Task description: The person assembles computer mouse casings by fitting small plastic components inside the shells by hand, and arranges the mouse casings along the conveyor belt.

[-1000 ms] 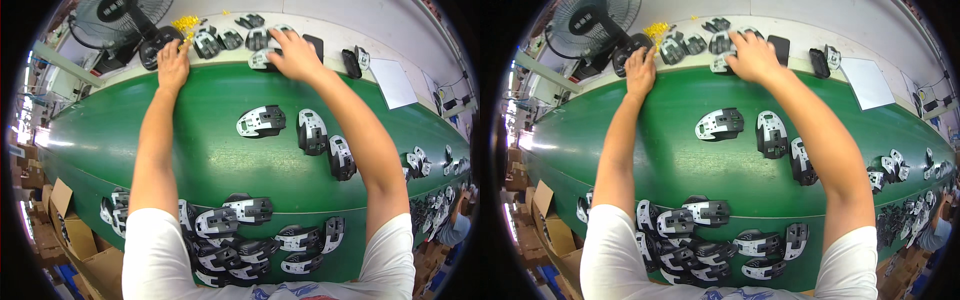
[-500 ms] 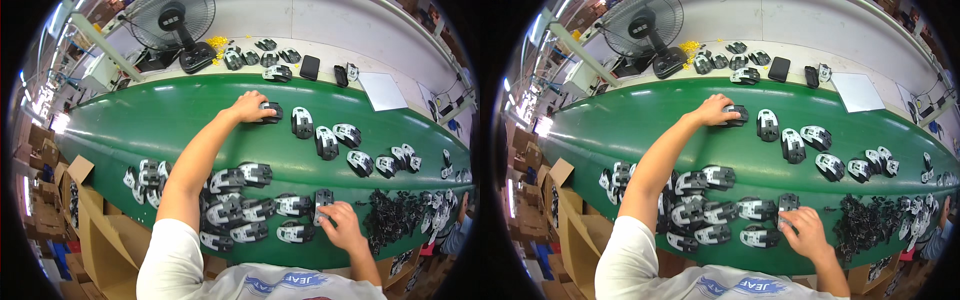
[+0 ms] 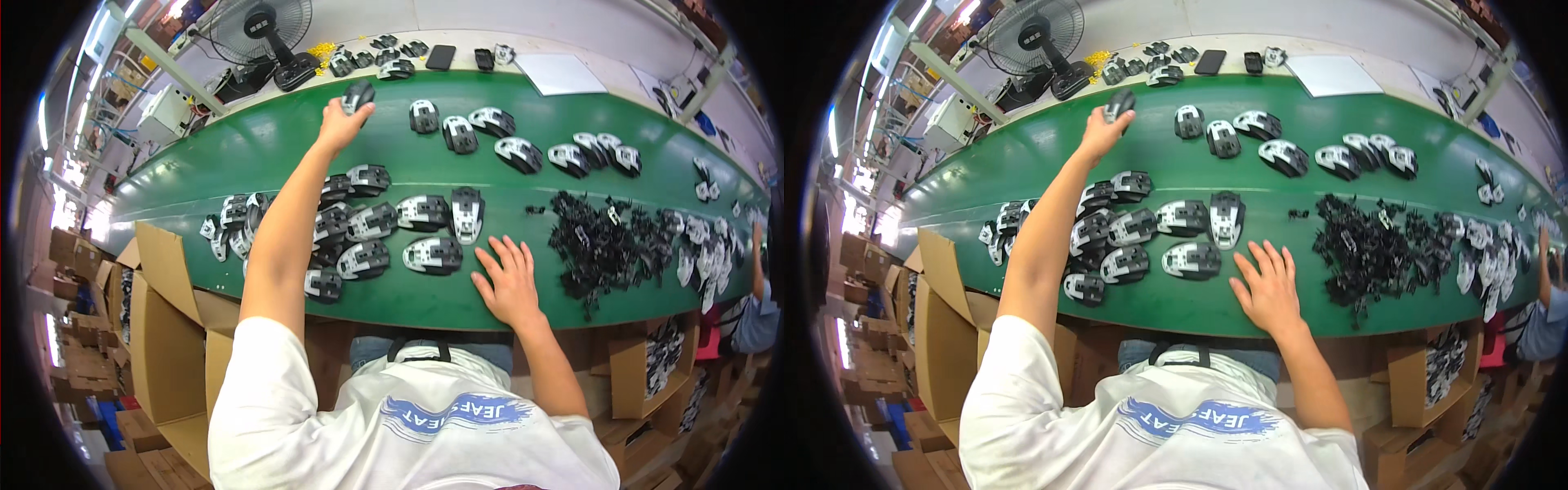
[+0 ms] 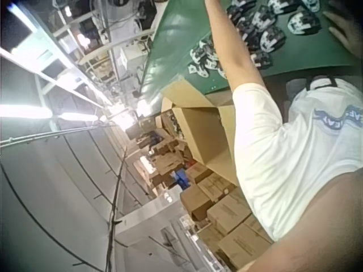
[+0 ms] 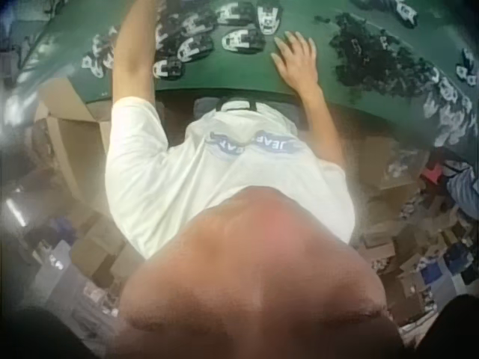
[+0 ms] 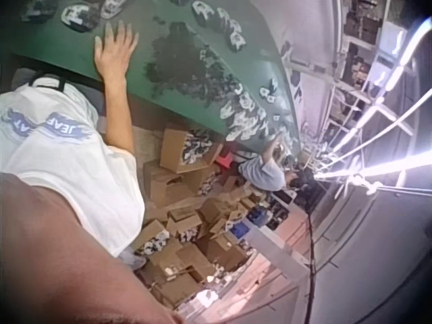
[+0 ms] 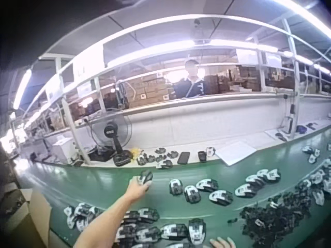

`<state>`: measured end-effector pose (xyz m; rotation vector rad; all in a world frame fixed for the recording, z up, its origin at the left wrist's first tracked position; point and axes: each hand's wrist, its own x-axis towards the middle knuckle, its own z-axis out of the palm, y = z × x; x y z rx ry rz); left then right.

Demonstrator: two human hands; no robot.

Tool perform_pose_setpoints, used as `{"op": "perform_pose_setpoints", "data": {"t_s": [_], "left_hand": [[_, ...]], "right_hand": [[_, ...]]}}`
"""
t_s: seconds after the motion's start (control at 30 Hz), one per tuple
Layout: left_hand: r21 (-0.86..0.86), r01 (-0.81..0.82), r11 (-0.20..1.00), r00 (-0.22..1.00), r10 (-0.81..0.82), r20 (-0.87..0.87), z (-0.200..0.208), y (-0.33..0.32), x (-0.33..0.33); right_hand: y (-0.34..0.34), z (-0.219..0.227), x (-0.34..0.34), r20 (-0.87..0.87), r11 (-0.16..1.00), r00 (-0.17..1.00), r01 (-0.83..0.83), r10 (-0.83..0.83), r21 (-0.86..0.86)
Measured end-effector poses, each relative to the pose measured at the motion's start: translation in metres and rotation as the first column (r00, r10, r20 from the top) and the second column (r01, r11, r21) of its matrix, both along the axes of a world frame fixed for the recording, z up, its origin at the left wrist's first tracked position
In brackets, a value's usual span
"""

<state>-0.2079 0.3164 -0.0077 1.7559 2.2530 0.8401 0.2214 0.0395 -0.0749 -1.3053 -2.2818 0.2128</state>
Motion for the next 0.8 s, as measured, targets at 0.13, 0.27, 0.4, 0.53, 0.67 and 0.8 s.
{"op": "perform_pose_setpoints", "data": {"t_s": [0.13, 0.27, 0.4, 0.53, 0.67, 0.8], "left_hand": [[0.249, 0.110, 0.962, 0.759, -0.243, 0.604, 0.031, -0.084, 0.064], [0.373, 0.088, 0.924, 0.505, -0.364, 0.783, 0.027, -0.192, 0.123], [0.300, 0.128, 0.945, 0.488, -0.324, 0.811, -0.026, -0.295, 0.157], [0.199, 0.223, 0.954, 0.430, -0.280, 0.858, -0.065, -0.366, 0.162], [0.177, 0.293, 0.939, 0.313, -0.269, 0.911, -0.080, -0.386, 0.151], [0.179, 0.251, 0.951, 0.242, -0.241, 0.940, -0.077, -0.368, 0.143]], "right_hand": [[-0.001, -0.009, 0.009, -0.012, 0.999, 0.999, 0.037, -0.037, -0.004], [-0.004, -0.011, 0.014, -0.032, 0.999, 0.999, 0.033, -0.031, 0.041], [-0.004, -0.022, 0.016, -0.069, 0.998, 0.998, 0.016, -0.013, 0.055], [-0.005, -0.015, 0.010, -0.038, 0.999, 0.999, 0.028, -0.026, 0.047], [0.009, -0.013, 0.011, -0.033, 0.997, 0.999, 0.005, -0.002, 0.072], [0.057, 0.018, 0.026, -0.133, 0.966, 0.989, 0.094, -0.063, 0.239]]}}
